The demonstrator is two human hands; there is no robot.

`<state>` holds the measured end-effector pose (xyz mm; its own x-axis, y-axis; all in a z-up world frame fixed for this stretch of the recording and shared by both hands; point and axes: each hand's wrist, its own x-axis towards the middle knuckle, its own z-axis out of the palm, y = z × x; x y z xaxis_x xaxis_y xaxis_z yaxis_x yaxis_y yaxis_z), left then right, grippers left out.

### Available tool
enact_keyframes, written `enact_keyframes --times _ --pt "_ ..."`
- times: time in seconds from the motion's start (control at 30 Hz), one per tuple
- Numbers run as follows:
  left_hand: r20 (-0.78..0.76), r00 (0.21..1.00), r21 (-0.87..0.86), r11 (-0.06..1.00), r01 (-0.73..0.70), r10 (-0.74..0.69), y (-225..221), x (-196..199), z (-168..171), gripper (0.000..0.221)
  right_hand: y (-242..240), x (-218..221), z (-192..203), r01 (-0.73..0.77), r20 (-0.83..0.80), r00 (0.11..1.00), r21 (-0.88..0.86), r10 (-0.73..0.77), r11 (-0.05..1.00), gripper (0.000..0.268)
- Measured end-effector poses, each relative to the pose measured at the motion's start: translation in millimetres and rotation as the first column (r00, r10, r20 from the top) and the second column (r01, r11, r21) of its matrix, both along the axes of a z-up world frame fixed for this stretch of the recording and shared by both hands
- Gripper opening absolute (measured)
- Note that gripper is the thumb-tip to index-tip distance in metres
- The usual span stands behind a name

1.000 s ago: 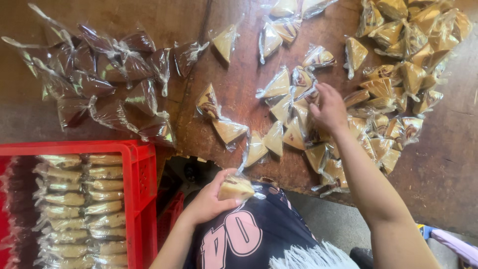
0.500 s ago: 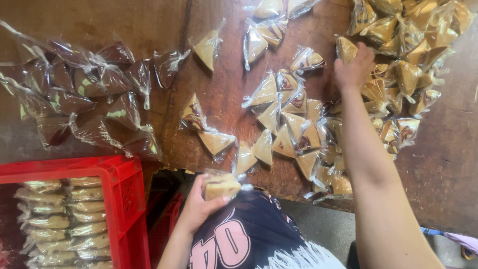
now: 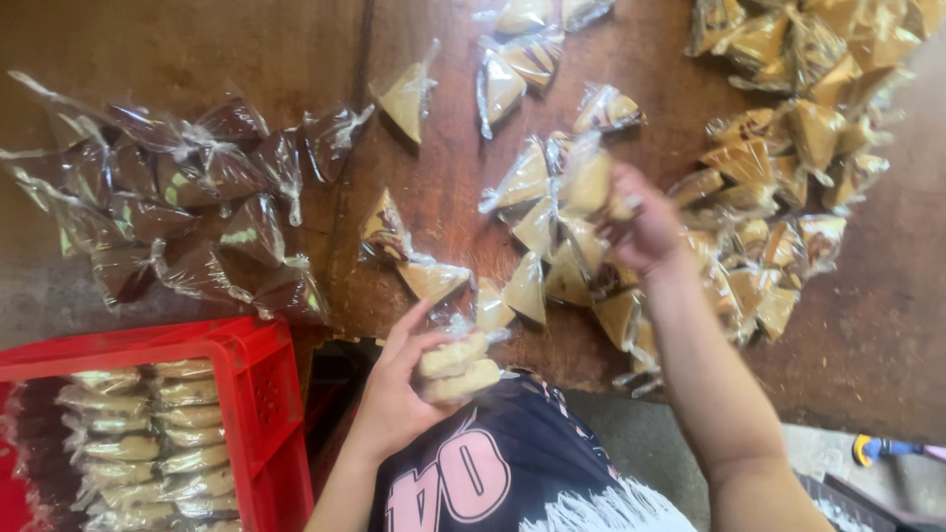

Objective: The person organizes triangular and rectangular packaged pastries into rows within a red plastic crate, handling the items one at a time and arranging them on a wooden table.

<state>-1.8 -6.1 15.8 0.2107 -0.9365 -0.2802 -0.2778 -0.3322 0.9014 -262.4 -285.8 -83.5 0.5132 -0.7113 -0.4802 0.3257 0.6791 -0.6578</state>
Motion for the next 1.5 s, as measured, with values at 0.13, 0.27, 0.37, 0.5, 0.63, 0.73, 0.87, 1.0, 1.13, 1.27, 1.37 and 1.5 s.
enact_keyframes --times 0.13,0.27,0.37,0.5,0.63,0.73,0.87,1.0,1.13,1.27,1.37,1.5 --pt "0.203 0.948 -0.225 0.931 0.288 -0.245 -11 -9 14 0.068 108 34 -1 -0.258 0.326 0.937 0.394 0.128 0.882 0.036" --pt "0.294 0.872 -0.292 0.832 0.472 -0.392 -13 -13 12 0.070 179 62 -21 -0.305 0.194 0.952 0.535 0.237 0.788 0.036" --pt "0.200 0.897 -0.242 0.868 0.434 -0.393 0 -8 2 0.068 205 69 -28 -0.316 0.212 0.947 0.497 0.240 0.808 0.032" --pt "-0.142 0.923 -0.230 0.919 0.321 -0.358 17 2 -20 0.067 194 56 -22 -0.568 -0.185 0.776 0.211 0.603 0.795 0.041" --pt "-0.880 0.472 -0.002 0.994 0.110 -0.054 38 10 -33 0.075 84 15 -30 -0.564 -0.868 0.495 -0.280 0.047 0.777 0.047" --pt "-0.963 0.271 0.050 0.988 0.143 0.010 49 10 -31 0.082 -26 -71 -15 -0.437 -0.785 0.477 -0.602 -0.395 0.669 0.033" --pt "-0.899 0.430 0.043 0.960 0.277 -0.084 46 12 -24 0.092 -85 -158 8 -0.651 -0.842 0.039 -0.430 -0.539 0.626 0.046" --pt "-0.872 0.474 0.059 0.938 0.342 -0.118 36 4 -13 0.098 -69 -178 -8 -0.575 -0.994 -0.046 -0.056 -0.101 0.816 0.058" --pt "-0.850 0.519 0.096 0.940 0.327 -0.094 33 -2 -12 0.089 -57 -202 -44 -0.245 -0.887 0.376 -0.373 -0.267 0.895 0.039" --pt "-0.838 0.535 0.068 0.951 0.301 -0.109 43 -5 -18 0.086 -55 -232 -31 0.338 -0.545 0.585 -0.509 -0.600 0.792 0.032" --pt "-0.850 0.516 0.003 0.980 0.199 -0.102 57 -5 -27 0.076 -47 -247 3 0.471 -0.234 0.702 -0.555 -0.672 0.686 0.036" --pt "-0.897 0.441 0.013 0.996 0.084 -0.025 77 0 -35 0.080 -30 -223 34 0.672 0.135 0.729 -0.324 -0.671 0.665 0.050"
